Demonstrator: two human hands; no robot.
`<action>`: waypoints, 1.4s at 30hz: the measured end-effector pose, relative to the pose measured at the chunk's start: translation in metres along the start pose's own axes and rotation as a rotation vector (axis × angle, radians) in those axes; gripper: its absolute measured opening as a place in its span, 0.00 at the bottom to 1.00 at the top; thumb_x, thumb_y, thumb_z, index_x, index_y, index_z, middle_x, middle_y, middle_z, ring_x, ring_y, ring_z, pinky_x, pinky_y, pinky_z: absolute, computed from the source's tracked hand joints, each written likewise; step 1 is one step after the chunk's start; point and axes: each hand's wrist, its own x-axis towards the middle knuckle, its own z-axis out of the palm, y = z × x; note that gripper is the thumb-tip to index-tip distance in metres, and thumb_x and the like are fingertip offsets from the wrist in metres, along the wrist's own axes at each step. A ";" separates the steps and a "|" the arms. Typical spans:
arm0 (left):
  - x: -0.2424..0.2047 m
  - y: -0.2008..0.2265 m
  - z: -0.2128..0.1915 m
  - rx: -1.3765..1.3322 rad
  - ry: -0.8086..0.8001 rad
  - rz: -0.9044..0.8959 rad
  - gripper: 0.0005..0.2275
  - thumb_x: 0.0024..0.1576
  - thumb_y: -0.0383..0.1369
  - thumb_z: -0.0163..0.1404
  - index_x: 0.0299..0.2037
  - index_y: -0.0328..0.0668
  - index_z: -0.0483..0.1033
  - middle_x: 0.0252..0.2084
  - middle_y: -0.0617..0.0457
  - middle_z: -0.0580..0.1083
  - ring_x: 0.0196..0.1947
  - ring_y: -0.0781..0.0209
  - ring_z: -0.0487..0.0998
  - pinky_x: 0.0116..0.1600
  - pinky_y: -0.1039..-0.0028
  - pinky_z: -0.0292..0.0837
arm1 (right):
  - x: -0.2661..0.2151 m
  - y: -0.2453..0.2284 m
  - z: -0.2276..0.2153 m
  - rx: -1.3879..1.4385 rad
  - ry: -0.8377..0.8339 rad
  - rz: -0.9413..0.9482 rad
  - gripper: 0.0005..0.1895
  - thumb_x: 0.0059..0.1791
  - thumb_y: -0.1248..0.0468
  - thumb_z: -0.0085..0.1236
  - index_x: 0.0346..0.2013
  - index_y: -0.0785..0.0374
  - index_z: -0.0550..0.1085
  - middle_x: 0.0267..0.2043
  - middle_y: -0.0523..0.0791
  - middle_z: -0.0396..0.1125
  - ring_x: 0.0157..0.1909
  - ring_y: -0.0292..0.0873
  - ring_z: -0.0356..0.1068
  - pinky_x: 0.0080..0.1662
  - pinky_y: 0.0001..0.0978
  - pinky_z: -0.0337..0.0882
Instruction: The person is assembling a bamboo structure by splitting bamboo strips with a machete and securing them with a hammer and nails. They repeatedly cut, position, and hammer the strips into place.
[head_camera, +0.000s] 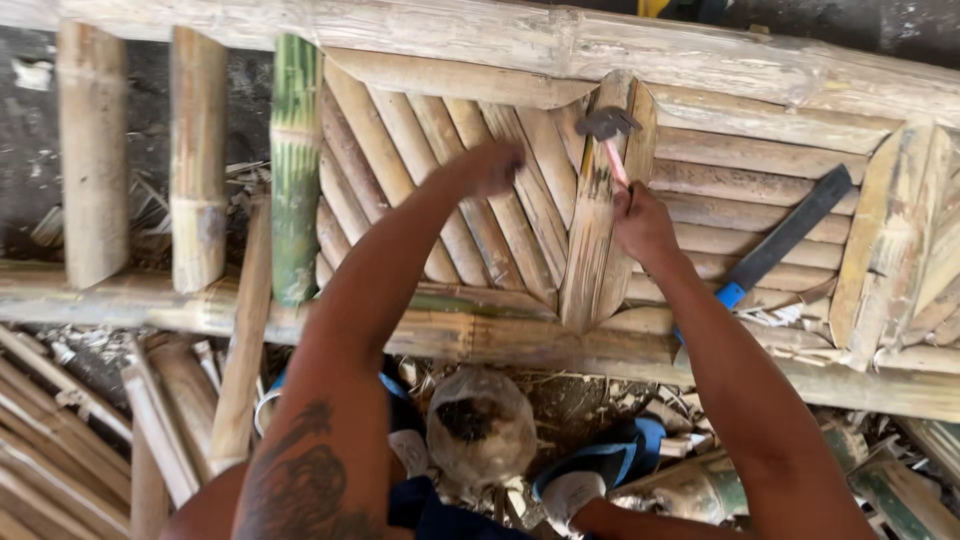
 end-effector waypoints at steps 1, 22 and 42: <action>-0.026 0.023 0.011 0.061 -0.221 -0.082 0.08 0.58 0.30 0.48 0.44 0.36 0.74 0.40 0.36 0.77 0.43 0.40 0.79 0.47 0.53 0.74 | -0.016 0.001 0.003 0.000 0.006 0.034 0.16 0.59 0.54 0.42 0.44 0.65 0.70 0.36 0.64 0.71 0.40 0.71 0.70 0.42 0.61 0.68; -0.312 0.155 0.223 0.576 -0.548 0.035 0.11 0.62 0.29 0.49 0.50 0.44 0.83 0.56 0.46 0.78 0.54 0.45 0.79 0.49 0.57 0.79 | -0.238 -0.178 -0.020 0.428 -0.203 0.154 0.26 0.57 0.44 0.44 0.38 0.65 0.72 0.23 0.47 0.64 0.23 0.40 0.64 0.26 0.37 0.66; -0.182 -0.071 -0.060 0.019 0.799 0.166 0.03 0.59 0.28 0.55 0.39 0.47 0.77 0.38 0.50 0.77 0.38 0.54 0.79 0.42 0.66 0.82 | -0.072 -0.145 0.053 0.599 -0.251 0.199 0.30 0.57 0.39 0.41 0.40 0.66 0.70 0.24 0.42 0.62 0.26 0.35 0.61 0.31 0.29 0.66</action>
